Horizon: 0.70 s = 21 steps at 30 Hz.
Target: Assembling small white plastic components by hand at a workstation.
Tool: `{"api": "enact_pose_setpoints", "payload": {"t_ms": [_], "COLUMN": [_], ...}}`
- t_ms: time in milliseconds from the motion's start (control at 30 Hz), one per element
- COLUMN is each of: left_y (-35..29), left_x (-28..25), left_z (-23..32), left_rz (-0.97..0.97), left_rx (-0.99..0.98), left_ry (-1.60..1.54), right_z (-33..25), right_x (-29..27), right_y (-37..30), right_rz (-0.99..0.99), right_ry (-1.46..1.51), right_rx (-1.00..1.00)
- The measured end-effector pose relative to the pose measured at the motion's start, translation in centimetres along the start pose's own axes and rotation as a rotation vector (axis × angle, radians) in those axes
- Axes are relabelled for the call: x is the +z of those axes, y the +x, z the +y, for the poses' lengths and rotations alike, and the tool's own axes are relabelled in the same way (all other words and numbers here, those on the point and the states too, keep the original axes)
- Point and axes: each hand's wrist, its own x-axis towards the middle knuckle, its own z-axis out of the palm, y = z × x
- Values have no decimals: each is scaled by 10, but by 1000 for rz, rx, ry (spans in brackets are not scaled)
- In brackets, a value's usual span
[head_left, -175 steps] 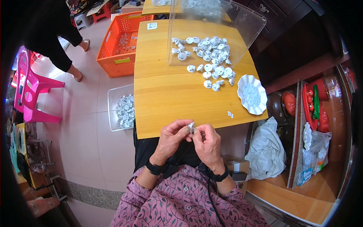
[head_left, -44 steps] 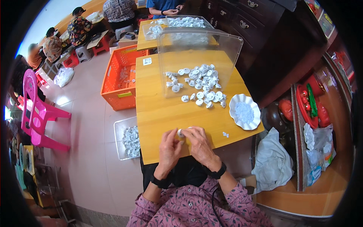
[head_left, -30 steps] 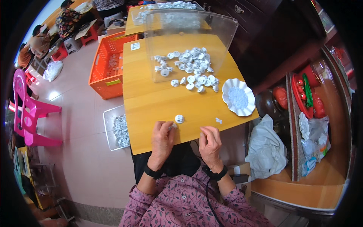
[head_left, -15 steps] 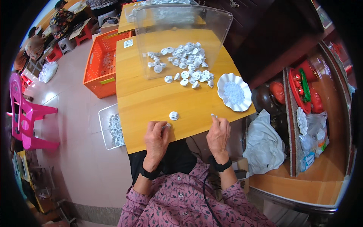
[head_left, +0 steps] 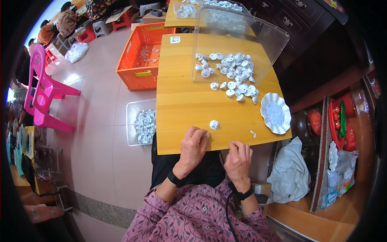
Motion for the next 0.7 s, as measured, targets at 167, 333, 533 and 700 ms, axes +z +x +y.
{"api": "enact_pose_setpoints", "payload": {"t_ms": [167, 333, 533, 700], "left_y": [-1, -1, -1, -1], "left_x": [-5, -5, -4, -8], "left_z": [-6, -5, 2, 4], "left_rz": [1, -10, -51, -60], "left_rx": [43, 30, -13, 40], "left_ry": [25, 0, 22, 76], "right_z": [-7, -4, -6, -5], "right_x": [1, 3, 5, 11], "right_y": [1, -2, -3, -3], "right_rz": [25, 64, 55, 68], "right_ry": [105, 155, 66, -6], "right_rx": [41, 55, 18, -37]}}
